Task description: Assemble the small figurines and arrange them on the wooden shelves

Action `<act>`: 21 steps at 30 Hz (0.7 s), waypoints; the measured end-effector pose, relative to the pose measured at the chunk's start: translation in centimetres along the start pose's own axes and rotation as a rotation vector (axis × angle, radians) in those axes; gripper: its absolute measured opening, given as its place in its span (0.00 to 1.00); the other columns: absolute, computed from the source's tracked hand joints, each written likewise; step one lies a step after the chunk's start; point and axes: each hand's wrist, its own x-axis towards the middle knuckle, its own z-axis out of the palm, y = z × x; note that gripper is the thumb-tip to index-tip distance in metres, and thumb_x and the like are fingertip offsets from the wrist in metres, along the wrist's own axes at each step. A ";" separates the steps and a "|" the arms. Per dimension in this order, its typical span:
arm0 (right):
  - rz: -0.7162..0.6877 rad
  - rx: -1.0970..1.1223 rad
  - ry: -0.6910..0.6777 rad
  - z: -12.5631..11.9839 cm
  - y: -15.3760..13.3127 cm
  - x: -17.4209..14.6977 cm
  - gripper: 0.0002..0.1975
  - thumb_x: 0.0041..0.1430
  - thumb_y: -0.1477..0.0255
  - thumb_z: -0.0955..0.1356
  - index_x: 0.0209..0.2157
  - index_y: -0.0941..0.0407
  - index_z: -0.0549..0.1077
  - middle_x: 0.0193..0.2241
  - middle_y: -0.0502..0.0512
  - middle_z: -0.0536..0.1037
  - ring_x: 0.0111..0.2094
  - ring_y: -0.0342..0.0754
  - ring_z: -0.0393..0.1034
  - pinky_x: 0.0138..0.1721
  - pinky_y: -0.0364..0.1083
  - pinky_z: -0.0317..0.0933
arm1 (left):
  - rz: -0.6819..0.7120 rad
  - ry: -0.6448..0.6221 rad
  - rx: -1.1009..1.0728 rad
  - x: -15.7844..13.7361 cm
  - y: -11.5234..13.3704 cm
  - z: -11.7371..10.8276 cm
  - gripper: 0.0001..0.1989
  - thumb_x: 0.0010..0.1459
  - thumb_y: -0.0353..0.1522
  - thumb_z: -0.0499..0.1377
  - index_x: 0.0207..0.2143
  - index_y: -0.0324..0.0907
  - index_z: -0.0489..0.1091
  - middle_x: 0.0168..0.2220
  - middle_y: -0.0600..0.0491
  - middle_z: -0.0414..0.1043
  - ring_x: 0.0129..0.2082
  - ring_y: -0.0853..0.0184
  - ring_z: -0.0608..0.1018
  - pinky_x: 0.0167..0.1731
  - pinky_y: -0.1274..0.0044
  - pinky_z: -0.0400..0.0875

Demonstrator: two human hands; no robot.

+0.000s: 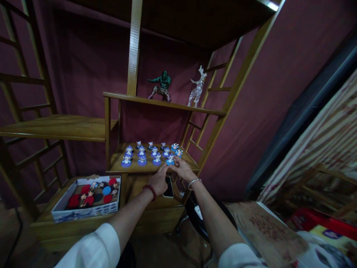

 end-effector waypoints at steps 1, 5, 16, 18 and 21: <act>-0.007 0.003 -0.006 0.0 0.1 0.1 0.22 0.46 0.68 0.67 0.46 0.54 0.65 0.36 0.52 0.74 0.38 0.46 0.68 0.41 0.45 0.61 | 0.001 0.000 0.002 0.0 0.0 0.0 0.37 0.38 0.17 0.48 0.54 0.42 0.51 0.60 0.54 0.44 0.55 0.67 0.58 0.54 0.76 0.54; -0.004 0.001 -0.002 0.3 0.5 0.4 0.23 0.46 0.68 0.67 0.46 0.53 0.64 0.36 0.51 0.74 0.38 0.46 0.68 0.41 0.45 0.61 | 0.004 -0.003 0.017 0.0 0.0 -0.1 0.36 0.39 0.17 0.48 0.54 0.42 0.51 0.59 0.54 0.46 0.55 0.67 0.57 0.54 0.75 0.54; -0.004 -0.103 0.026 0.4 -0.2 0.3 0.16 0.46 0.68 0.65 0.40 0.56 0.67 0.30 0.50 0.72 0.31 0.42 0.65 0.34 0.41 0.59 | -0.022 0.015 0.018 0.2 0.2 0.2 0.35 0.40 0.18 0.49 0.53 0.41 0.51 0.59 0.52 0.45 0.55 0.66 0.59 0.53 0.75 0.56; -0.001 -0.116 0.026 0.4 -0.3 0.2 0.15 0.46 0.68 0.65 0.39 0.55 0.67 0.29 0.49 0.71 0.30 0.42 0.64 0.33 0.41 0.59 | -0.012 0.025 0.015 0.2 0.0 0.4 0.35 0.40 0.18 0.48 0.53 0.41 0.51 0.59 0.51 0.45 0.54 0.66 0.59 0.53 0.75 0.56; -0.007 -0.125 0.019 0.4 -0.1 0.3 0.15 0.46 0.68 0.65 0.38 0.55 0.67 0.28 0.49 0.70 0.30 0.42 0.64 0.33 0.41 0.59 | 0.013 0.044 -0.001 0.2 -0.2 0.7 0.34 0.41 0.18 0.48 0.54 0.42 0.50 0.59 0.51 0.46 0.54 0.66 0.59 0.53 0.75 0.56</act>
